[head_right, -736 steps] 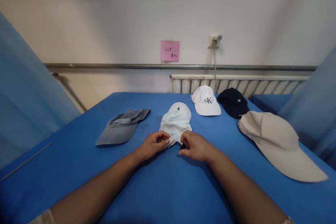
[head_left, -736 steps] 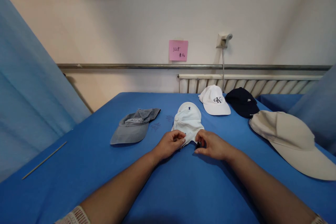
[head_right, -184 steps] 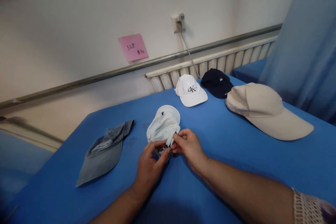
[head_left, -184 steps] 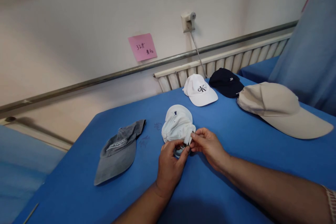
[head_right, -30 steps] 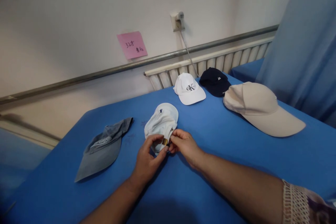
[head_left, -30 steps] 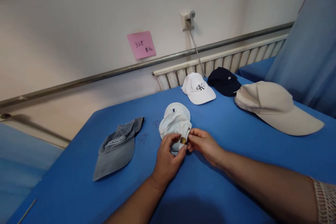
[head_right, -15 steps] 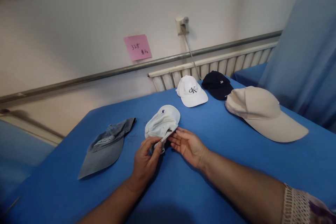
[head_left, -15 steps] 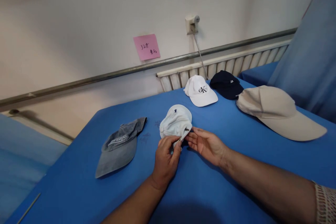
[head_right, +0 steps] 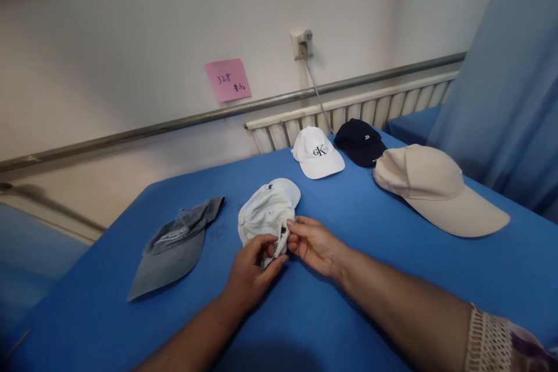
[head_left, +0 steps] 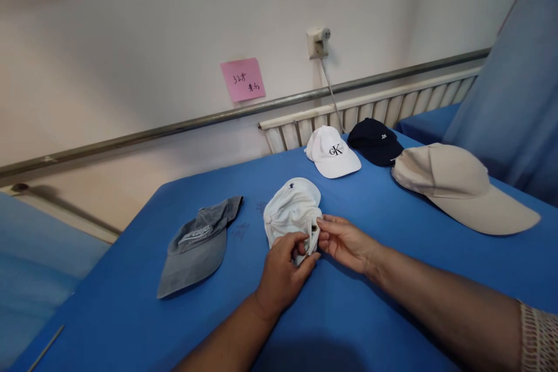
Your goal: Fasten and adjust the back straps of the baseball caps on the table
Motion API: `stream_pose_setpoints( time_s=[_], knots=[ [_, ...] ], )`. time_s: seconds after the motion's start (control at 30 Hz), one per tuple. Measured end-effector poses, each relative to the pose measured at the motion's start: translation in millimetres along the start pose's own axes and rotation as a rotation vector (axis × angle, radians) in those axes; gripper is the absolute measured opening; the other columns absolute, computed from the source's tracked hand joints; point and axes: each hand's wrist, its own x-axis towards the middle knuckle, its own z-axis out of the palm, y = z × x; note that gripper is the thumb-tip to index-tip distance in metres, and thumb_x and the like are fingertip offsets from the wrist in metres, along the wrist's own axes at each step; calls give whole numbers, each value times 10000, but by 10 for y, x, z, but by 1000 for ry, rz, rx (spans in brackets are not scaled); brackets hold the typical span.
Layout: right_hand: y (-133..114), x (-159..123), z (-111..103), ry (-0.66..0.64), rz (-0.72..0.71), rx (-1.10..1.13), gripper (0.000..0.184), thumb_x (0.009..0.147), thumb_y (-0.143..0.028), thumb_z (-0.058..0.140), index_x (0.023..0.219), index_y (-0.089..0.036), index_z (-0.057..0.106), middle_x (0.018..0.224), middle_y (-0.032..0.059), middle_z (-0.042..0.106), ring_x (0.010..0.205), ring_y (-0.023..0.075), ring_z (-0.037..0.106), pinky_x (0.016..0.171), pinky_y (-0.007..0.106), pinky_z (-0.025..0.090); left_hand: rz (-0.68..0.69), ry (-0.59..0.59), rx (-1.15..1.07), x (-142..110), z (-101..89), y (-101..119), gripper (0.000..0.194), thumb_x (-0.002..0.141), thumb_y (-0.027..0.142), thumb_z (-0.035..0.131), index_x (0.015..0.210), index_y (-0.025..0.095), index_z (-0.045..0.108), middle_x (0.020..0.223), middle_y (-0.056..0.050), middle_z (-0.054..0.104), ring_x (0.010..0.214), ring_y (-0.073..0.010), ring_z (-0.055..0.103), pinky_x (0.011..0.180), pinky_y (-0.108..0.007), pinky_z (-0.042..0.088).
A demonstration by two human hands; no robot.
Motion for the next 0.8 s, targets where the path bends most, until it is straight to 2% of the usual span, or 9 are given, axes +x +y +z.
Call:
stream_pose_setpoints(
  time_s=[0.1,0.17,0.3,0.43,0.6,0.7,0.8],
  knots=[
    [-9,-30,25,42,31,-102,239,706,-269,814,799,-152,626,601,-66,506,453,31,369,434,170,314,94,48,147,26,-37,-27,154,814,169,596,963,207,603,761,-4,624,719,-169,577,727,-302,434],
    [-5,-46,34,82,54,-144,252,698,-285,816,799,-155,626,593,-69,507,433,25,343,408,172,263,197,97,251,44,-95,-35,209,802,95,542,960,207,619,796,-24,633,770,-188,578,756,-325,414],
    [37,-68,47,110,57,-84,262,672,-233,817,854,-166,641,670,-37,582,519,57,477,473,185,354,312,153,432,74,-208,-40,287,809,73,524,1031,210,645,811,-47,629,782,-210,570,755,-349,384],
    [81,-84,47,157,9,-48,266,659,-237,827,827,-180,630,651,-46,567,519,60,476,460,178,343,248,112,522,97,-228,-97,319,785,66,532,1047,207,648,839,-63,631,801,-226,570,743,-355,384],
    [118,-77,31,275,-78,-201,302,654,-331,834,802,-178,620,605,-46,566,514,71,493,492,193,410,129,9,419,78,-183,-74,303,742,76,576,1005,213,634,918,-60,637,860,-229,587,777,-365,428],
    [137,-60,45,342,-121,-343,335,654,-400,818,773,-171,604,601,-34,588,481,74,497,436,188,386,136,39,293,31,-138,55,384,766,195,638,1146,223,587,1104,-92,619,1042,-266,570,901,-421,443],
    [165,-53,75,325,-150,-440,368,664,-454,790,786,-163,602,645,-5,630,494,92,542,410,190,381,142,82,192,-7,-68,149,484,791,262,660,1253,226,524,1225,-112,587,1155,-285,533,993,-461,418]
  ],
)
